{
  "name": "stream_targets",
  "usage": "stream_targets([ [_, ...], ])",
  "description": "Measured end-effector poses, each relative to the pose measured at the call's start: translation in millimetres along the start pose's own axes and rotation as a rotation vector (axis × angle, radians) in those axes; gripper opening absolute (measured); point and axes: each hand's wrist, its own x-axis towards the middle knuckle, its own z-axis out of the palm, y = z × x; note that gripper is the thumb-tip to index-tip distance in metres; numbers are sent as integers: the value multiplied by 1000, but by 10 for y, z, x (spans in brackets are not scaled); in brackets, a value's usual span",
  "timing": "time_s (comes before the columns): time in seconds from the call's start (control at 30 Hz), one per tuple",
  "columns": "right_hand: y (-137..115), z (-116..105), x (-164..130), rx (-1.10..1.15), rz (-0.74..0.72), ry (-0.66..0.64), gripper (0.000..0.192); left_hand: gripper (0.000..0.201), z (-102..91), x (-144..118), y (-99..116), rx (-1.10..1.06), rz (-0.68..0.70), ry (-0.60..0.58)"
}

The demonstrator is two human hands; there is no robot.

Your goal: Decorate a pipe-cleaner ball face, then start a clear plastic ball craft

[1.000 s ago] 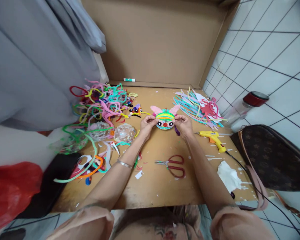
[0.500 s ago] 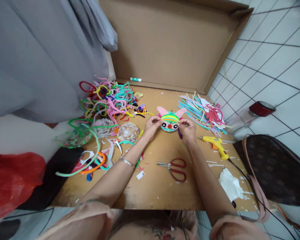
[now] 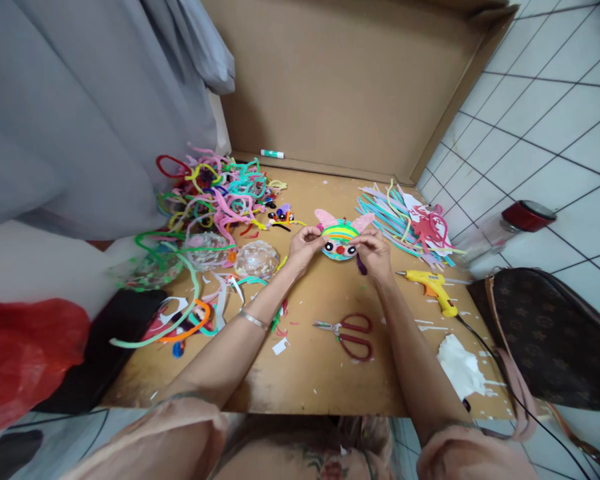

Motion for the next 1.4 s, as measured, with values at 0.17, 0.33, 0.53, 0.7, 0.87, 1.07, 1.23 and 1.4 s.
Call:
stream_targets([
  [0.17, 2, 6, -11, 28, -7, -5, 14, 38, 19, -27, 18, 33, 47, -50],
  [0.33, 4, 7, -16, -2, -17, -23, 17, 21, 27, -39, 12, 102, 110, -49],
  [0.53, 23, -8, -4, -12, -21, -47, 16, 8, 19, -18, -3, 204, 156, -17],
  [0.7, 78, -17, 13, -29, -36, -60, 17, 9, 14, 0, -6, 263, 172, -39],
  [0.87, 129, -4, 14, -25, -44, -46, 18, 10, 10, 0, 1, 288, 161, -75],
  [1.07, 147, 9, 3, -11, -61, -30, 17, 13, 25, -27, 44, 322, 157, -56],
  [1.23, 147, 15, 1, -8, -68, -46, 15, 11, 49, -81, 101, 352, 159, -63],
  [1.4, 102, 43, -7, -16, -47, -67, 15, 20, 112, -143, 122, 451, 229, -5],
])
